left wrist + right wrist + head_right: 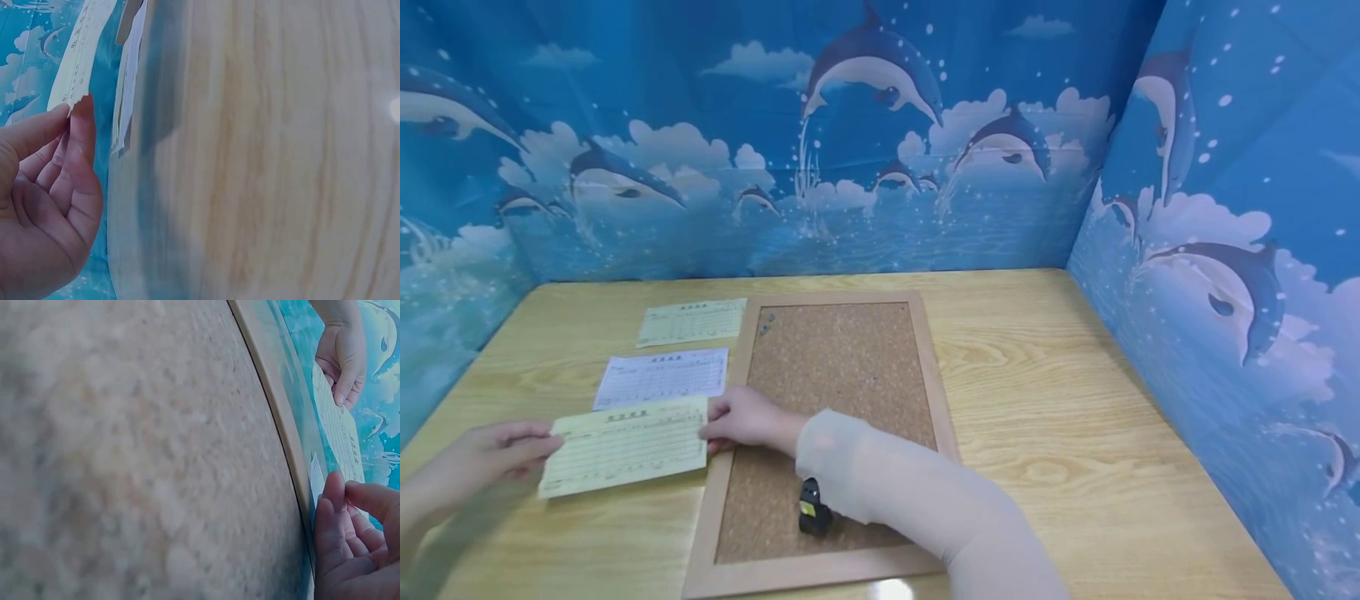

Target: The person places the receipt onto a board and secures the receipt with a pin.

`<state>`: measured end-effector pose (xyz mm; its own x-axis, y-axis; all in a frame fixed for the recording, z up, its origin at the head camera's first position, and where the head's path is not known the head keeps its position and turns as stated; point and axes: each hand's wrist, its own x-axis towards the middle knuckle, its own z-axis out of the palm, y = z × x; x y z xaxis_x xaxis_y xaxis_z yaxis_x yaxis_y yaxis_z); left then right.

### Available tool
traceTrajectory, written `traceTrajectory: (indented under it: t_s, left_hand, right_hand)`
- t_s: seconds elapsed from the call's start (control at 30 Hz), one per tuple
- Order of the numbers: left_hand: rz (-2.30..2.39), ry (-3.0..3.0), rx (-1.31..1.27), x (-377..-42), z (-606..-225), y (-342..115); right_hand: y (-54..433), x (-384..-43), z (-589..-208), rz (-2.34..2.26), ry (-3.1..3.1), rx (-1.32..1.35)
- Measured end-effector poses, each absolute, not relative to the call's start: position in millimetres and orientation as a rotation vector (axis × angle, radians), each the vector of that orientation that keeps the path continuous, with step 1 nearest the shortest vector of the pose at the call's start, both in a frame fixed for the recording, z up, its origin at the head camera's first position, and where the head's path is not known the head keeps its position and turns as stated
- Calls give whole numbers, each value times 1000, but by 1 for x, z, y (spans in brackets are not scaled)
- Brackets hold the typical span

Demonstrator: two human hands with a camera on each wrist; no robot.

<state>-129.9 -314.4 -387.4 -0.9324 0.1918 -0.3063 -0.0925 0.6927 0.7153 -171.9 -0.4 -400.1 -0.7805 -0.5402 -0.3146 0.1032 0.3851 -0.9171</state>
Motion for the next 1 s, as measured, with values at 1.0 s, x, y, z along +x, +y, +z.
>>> traceTrajectory:
  t_s: [1.0]
  left_hand:
    - [1193,2473,65,-130,-381,-300]
  right_hand:
    - [22,-169,-395,-1485,2012,-353]
